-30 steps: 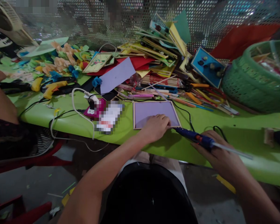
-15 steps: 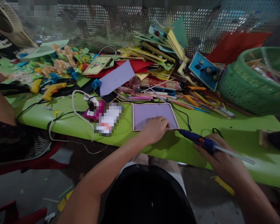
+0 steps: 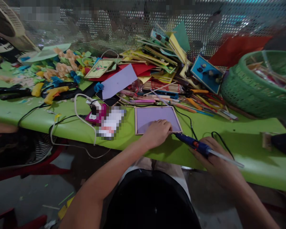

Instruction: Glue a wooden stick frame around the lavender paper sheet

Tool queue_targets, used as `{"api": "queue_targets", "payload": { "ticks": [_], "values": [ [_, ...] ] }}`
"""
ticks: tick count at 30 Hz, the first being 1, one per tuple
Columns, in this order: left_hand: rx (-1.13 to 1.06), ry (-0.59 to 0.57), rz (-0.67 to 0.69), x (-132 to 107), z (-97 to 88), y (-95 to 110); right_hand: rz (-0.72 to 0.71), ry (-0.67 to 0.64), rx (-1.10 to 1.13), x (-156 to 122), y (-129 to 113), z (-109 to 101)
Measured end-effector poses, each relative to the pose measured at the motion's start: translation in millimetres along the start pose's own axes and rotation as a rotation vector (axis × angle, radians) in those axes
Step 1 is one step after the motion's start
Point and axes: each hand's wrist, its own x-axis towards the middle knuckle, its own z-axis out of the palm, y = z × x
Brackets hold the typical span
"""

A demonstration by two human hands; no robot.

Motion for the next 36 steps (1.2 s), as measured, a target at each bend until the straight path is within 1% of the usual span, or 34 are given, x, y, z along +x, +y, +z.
{"api": "queue_targets", "payload": {
  "ticks": [5, 10, 14, 19, 25, 29, 36],
  "values": [
    [0.008, -0.01, -0.01, -0.4, -1.2, 0.2, -0.031, 0.005, 0.009, 2.7, -1.4, 0.6],
    [0.013, 0.006, 0.004, -0.1, 1.6, -0.8, -0.004, 0.013, 0.007, 2.3, -1.6, -2.2],
    [0.014, 0.009, 0.009, -0.6, 1.9, -1.5, 0.001, 0.018, 0.03, 4.0, -3.2, 0.5],
    [0.003, 0.007, 0.017, -0.9, 0.5, -1.5, 0.007, 0.021, 0.018, 0.6, 2.1, 1.0],
    [-0.013, -0.013, -0.003, 0.2, 0.0, -1.1, 0.096, 0.017, 0.005, -10.0, 14.6, -4.3],
    [-0.019, -0.017, -0.004, 0.7, -0.3, -1.0, 0.133, 0.028, -0.012, -11.6, 19.9, -5.2],
    [-0.015, -0.027, -0.007, 0.1, -0.6, -0.8, 0.14, 0.019, 0.01, -8.7, 12.5, -7.6]
  ]
}}
